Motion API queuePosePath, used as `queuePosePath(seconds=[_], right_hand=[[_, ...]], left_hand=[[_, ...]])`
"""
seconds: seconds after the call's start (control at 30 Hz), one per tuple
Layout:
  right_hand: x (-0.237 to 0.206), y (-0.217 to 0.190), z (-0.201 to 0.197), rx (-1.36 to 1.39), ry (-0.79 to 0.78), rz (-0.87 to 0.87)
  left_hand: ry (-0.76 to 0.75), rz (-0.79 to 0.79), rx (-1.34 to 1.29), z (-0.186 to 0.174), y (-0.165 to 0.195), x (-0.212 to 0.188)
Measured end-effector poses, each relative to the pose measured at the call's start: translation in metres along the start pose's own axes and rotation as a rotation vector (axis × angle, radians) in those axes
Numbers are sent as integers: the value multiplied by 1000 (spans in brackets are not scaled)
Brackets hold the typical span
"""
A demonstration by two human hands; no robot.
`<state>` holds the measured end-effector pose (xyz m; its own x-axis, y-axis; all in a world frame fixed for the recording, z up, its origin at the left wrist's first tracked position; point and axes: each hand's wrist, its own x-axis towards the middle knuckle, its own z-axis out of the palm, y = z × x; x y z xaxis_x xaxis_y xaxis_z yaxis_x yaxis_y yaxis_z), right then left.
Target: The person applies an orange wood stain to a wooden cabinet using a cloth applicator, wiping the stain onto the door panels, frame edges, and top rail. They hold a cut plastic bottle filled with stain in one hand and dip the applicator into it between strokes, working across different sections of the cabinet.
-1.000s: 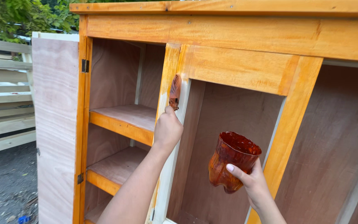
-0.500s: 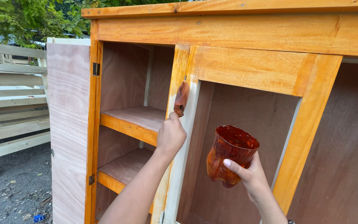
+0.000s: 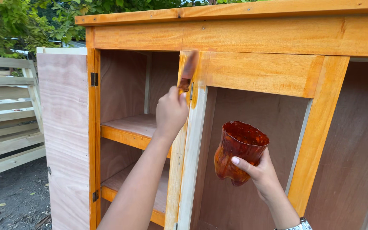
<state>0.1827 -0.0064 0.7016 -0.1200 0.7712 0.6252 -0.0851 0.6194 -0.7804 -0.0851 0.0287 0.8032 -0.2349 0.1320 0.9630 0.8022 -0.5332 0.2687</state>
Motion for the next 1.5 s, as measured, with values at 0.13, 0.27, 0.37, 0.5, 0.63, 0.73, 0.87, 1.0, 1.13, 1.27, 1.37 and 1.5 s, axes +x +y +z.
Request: queuePosePath(seconds=[0.13,0.27,0.37,0.5,0.63,0.73,0.87,1.0,1.13,1.27,1.37,1.5], right_hand=[[-1,4,6,-22,38,25],[-10,4,11,3,69,5],[-19,5,16,-23,98,20],[-29,4,17,-7,125,45],[-38,5,21,-24,158,24],[-47,8,24,-12,167,9],[-55,9,22,-30,206,19],[-61,7,24,-50,249,35],[-68,3,34,-54,262,40],[-74,0,42,-60,264,41],[-74,-2,37,-165,292,101],[-64,-7,25,-188,307,53]], left_hand=[[-128,139,279,19,15,15],[-327,192,477,28,21,-15],[-439,244,516,26,9,-45],[-538,387,523,20,-12,-74],[-671,362,479,0,-19,-108],[-799,339,469,-19,-19,-115],[-850,54,354,-40,-26,-76],[-665,-85,286,-54,-37,-37],[-672,-38,310,-49,-43,-51],[-603,-22,374,-33,-55,-73],[-584,-135,327,-21,-60,-52],[-403,-82,377,-18,-52,9]])
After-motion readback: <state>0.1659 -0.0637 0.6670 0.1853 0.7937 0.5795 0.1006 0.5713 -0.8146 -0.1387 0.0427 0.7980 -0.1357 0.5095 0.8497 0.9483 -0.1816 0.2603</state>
